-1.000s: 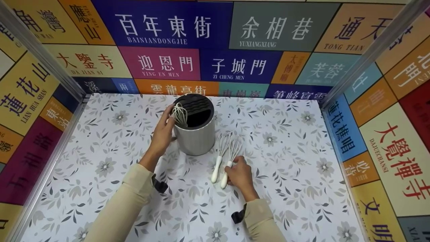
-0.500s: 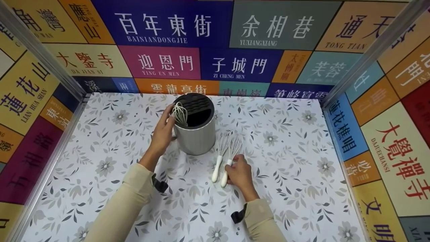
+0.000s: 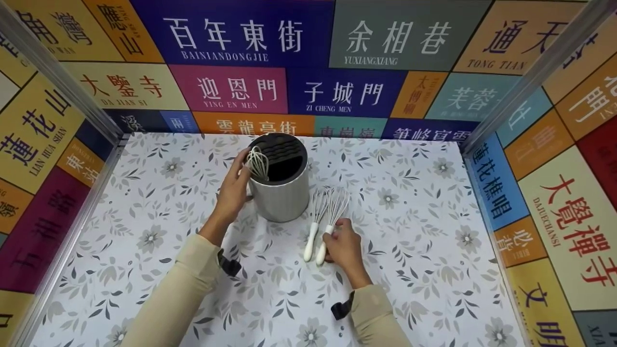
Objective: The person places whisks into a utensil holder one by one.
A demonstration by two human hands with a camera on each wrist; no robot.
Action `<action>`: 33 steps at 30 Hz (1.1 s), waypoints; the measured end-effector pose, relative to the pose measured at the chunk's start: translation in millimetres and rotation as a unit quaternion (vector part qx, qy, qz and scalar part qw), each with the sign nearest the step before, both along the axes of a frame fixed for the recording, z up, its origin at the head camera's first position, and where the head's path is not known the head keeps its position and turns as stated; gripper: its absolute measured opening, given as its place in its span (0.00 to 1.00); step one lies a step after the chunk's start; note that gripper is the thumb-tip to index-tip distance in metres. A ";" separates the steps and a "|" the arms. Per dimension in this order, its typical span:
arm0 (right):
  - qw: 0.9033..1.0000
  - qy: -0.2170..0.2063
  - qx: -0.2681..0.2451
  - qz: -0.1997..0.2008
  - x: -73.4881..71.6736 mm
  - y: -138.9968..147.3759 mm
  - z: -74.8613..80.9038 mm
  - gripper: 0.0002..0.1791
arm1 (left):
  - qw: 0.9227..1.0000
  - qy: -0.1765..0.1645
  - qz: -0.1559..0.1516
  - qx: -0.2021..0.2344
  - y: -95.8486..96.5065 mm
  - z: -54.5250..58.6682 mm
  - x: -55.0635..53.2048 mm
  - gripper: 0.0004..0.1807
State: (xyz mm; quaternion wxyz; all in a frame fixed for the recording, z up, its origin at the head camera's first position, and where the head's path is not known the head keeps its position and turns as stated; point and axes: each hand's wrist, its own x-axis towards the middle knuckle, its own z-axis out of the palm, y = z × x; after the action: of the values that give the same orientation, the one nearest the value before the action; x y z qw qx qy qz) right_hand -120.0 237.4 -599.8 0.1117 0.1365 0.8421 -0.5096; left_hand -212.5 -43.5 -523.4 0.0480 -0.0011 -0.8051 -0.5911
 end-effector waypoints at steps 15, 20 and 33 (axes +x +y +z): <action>0.999 0.024 -0.024 0.004 -10.7 -3.9 24.7 0.30 | 1.000 -0.007 -0.004 -0.007 0.0 0.4 -0.2 0.26; 0.998 0.044 -0.032 0.004 -17.0 -6.9 38.4 0.29 | 1.000 -0.007 -0.004 -0.004 0.3 0.1 -0.2 0.26; 0.994 0.091 -0.057 0.005 -33.0 -17.2 70.6 0.29 | 1.000 -0.005 0.001 0.000 -0.3 0.1 0.2 0.26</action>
State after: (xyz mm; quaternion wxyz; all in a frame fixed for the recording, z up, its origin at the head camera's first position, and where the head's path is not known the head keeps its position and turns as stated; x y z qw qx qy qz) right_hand -153.1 220.1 -529.3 0.0450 0.0785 0.8190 -0.5666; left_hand -212.3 -43.8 -523.3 0.0440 0.0026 -0.8053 -0.5913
